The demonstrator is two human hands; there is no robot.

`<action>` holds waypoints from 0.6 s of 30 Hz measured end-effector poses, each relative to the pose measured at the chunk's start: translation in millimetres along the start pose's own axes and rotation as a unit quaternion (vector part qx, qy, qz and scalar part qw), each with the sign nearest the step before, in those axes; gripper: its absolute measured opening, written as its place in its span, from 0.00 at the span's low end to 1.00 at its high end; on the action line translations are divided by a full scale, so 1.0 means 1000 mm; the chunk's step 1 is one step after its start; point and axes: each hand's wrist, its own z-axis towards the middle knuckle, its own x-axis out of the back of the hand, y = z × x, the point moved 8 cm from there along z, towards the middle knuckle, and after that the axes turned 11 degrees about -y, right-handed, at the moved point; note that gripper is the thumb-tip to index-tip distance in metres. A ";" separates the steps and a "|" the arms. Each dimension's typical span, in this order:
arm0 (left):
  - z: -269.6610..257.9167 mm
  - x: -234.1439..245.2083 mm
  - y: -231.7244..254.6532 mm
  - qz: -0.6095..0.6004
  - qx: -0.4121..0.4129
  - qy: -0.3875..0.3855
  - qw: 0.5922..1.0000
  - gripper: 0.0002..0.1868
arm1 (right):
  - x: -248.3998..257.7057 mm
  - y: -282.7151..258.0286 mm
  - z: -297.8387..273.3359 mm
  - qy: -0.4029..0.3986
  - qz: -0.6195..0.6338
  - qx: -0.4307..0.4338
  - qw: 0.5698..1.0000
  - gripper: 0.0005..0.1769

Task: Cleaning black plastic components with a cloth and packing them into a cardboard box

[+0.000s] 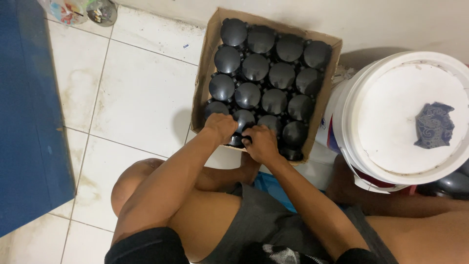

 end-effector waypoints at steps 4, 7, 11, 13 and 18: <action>0.010 -0.004 0.005 0.028 0.007 -0.007 1.000 0.10 | 0.004 -0.008 -0.001 0.011 -0.003 0.028 1.000 0.11; 0.019 0.002 -0.003 0.023 0.036 -0.005 0.999 0.08 | 0.029 -0.009 -0.008 0.041 0.060 0.030 0.997 0.10; 0.002 0.054 0.006 -0.037 -0.012 0.069 0.997 0.04 | 0.074 -0.010 -0.021 0.081 0.098 0.060 0.990 0.09; -0.011 0.081 0.020 -0.059 -0.036 0.096 0.993 0.01 | 0.098 -0.011 -0.030 0.086 0.121 0.071 0.986 0.10; -0.048 0.157 0.067 -0.084 -0.073 0.127 0.986 0.08 | 0.176 -0.027 -0.070 0.155 0.091 0.156 0.971 0.08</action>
